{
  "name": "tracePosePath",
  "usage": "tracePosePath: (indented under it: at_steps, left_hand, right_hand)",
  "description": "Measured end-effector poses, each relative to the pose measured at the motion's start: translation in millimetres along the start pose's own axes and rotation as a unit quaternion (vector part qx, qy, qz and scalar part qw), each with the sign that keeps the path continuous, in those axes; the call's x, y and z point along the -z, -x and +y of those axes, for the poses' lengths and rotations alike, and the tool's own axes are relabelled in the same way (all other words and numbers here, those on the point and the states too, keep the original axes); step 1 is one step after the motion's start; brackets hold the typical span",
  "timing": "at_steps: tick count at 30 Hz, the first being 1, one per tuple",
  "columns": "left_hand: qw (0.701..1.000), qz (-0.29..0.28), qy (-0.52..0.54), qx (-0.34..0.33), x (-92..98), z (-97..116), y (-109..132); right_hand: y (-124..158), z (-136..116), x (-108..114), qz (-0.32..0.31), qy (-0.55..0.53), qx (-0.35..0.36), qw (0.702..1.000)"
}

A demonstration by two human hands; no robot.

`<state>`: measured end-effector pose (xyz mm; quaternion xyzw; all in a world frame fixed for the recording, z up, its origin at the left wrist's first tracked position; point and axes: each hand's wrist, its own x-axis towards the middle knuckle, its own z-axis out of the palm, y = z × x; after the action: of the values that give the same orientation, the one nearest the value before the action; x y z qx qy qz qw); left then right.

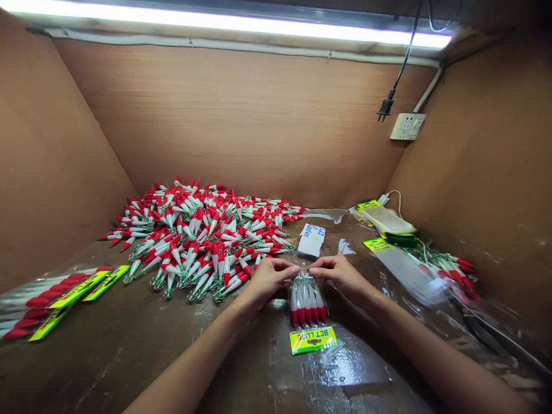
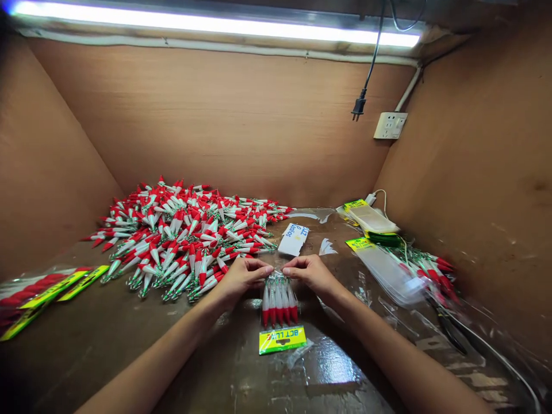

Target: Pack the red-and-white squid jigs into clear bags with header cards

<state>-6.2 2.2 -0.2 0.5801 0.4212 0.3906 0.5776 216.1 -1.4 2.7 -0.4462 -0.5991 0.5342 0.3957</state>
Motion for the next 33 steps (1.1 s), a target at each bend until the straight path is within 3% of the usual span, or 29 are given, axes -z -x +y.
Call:
tracePosePath:
  at_steps: [9, 17, 27, 33]
  left_hand:
    - [0.987, -0.018, -0.149, -0.058, 16.7, -4, -8]
    - [0.964, -0.054, -0.246, -0.083, 19.7, -11, -8]
    - [0.952, -0.098, -0.273, -0.094, 10.9, -22, -5]
    - [0.943, -0.082, -0.303, -0.108, 8.7, -17, 5]
  right_hand:
    - [0, 7, 9, -0.047, 0.056, 0.007, 0.997]
    - [-3, 19, 5, -0.039, 0.269, 0.161, 0.949]
    - [-5, 31, 8, -0.038, 0.266, 0.209, 0.940]
    - [-7, 32, 19, -0.090, 0.325, 0.256, 0.906]
